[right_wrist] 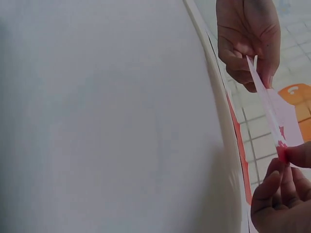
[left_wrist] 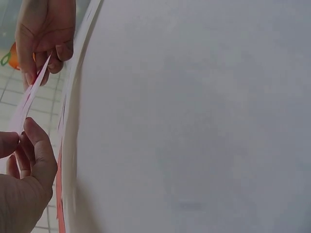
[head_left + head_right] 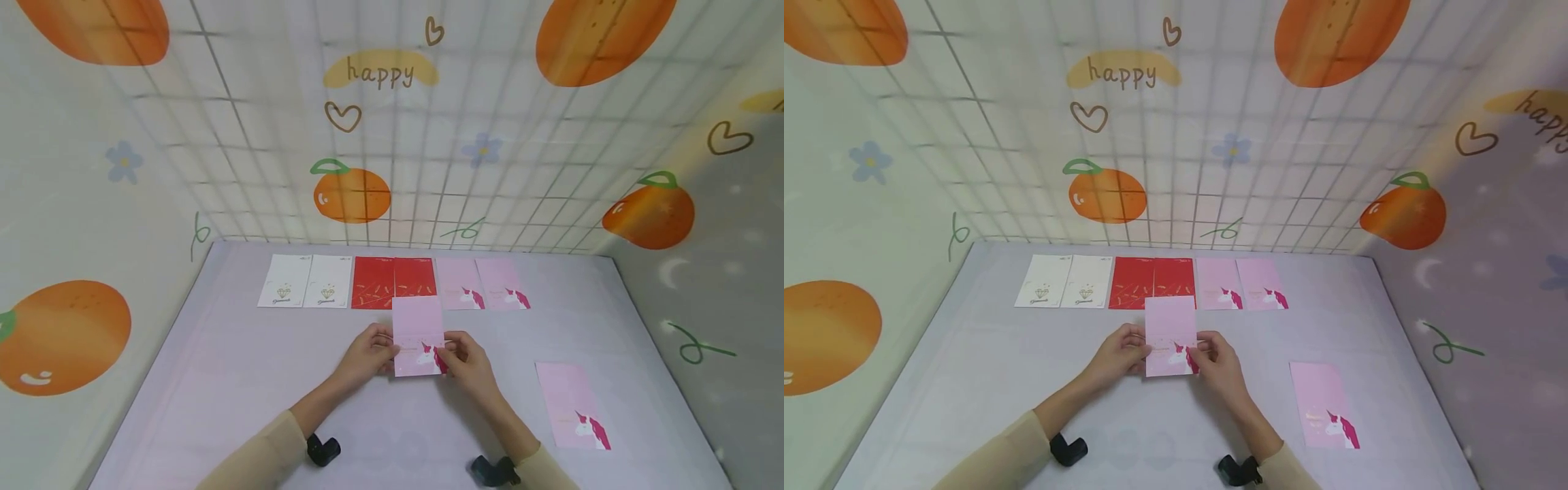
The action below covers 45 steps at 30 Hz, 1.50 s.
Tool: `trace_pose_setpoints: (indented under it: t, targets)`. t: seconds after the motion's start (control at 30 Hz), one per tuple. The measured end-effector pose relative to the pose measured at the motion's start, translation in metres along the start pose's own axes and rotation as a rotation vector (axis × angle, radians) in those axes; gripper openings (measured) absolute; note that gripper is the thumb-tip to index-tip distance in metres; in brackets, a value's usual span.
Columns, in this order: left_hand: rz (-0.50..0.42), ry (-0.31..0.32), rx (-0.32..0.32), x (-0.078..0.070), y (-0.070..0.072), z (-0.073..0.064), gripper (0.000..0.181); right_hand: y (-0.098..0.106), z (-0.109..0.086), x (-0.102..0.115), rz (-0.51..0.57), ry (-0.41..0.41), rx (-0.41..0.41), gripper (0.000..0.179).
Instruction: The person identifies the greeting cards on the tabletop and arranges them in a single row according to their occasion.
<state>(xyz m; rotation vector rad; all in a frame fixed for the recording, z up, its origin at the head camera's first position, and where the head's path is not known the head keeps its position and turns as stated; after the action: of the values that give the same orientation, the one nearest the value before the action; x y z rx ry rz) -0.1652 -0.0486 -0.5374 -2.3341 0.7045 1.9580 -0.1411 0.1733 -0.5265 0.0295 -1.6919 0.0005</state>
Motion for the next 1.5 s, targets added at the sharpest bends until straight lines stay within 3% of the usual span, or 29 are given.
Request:
trace_pose_setpoints:
  t: [0.57,0.8,1.07,1.3,1.5]
  targets:
    - [0.022,-0.004,0.037,-0.016,-0.032,0.022,0.031,0.037,-0.005,-0.003,-0.052,-0.032,-0.093,0.034]
    - [0.03,-0.022,0.065,-0.025,-0.048,0.033,0.03,0.057,-0.007,-0.005,-0.047,-0.084,-0.145,0.035]
    - [0.038,-0.028,0.093,-0.036,-0.07,0.051,0.027,0.081,-0.007,-0.005,-0.038,-0.097,-0.21,0.035]
    - [0.05,-0.027,0.117,-0.049,-0.095,0.067,0.024,0.107,-0.01,-0.007,-0.043,-0.179,-0.27,0.044]
    - [0.042,-0.012,0.112,-0.055,-0.115,0.083,0.024,0.127,-0.012,-0.004,-0.05,-0.173,-0.308,0.048]
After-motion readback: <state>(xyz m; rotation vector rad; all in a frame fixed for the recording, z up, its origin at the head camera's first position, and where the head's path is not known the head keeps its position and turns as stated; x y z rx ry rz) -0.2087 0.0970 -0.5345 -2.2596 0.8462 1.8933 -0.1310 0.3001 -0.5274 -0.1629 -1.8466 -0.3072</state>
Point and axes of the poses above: each hand's wrist, its own z-axis towards the middle knuckle, its own y-axis out of the back of the hand, x = y × z, the point moved 5 cm from there along z, towards the middle knuckle, and after that the axes turned 14 degrees about z, right-handed, at the moved point
